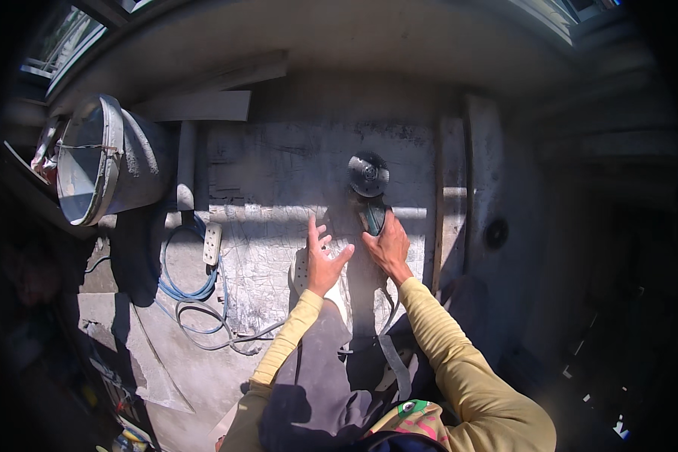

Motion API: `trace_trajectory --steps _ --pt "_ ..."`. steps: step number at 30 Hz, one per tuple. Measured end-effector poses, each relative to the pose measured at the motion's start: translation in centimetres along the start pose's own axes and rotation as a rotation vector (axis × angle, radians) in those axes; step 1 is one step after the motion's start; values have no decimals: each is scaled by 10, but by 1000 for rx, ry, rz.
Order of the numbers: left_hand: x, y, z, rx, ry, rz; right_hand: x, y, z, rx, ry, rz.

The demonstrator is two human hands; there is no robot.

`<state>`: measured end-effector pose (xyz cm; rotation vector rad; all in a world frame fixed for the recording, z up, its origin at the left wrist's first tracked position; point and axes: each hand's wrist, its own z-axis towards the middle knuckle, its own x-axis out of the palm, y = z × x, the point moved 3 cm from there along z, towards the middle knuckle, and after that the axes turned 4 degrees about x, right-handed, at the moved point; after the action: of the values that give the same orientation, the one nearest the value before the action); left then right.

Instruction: The person attaches a cutting disc to an angle grinder, then uses the grinder on a metal piece. Later, the person sits on the floor and mixes a pile of cement with a trowel.

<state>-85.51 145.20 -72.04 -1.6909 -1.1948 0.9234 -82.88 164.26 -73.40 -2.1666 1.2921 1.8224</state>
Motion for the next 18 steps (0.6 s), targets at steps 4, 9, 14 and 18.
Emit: trace_trajectory --steps 4,9,14,18 --pt "0 12 -8 -31 37 34 -3 -1 27 44 -91 -44" --pt "6 23 -4 -56 91 -16 -5 4 33 19 -36 -122" --pt "7 26 -2 -78 138 -63 -32 -21 15 -22 69 5" --pt "-4 34 -1 -64 117 -116 -96 -78 -7 -176 -88 132"
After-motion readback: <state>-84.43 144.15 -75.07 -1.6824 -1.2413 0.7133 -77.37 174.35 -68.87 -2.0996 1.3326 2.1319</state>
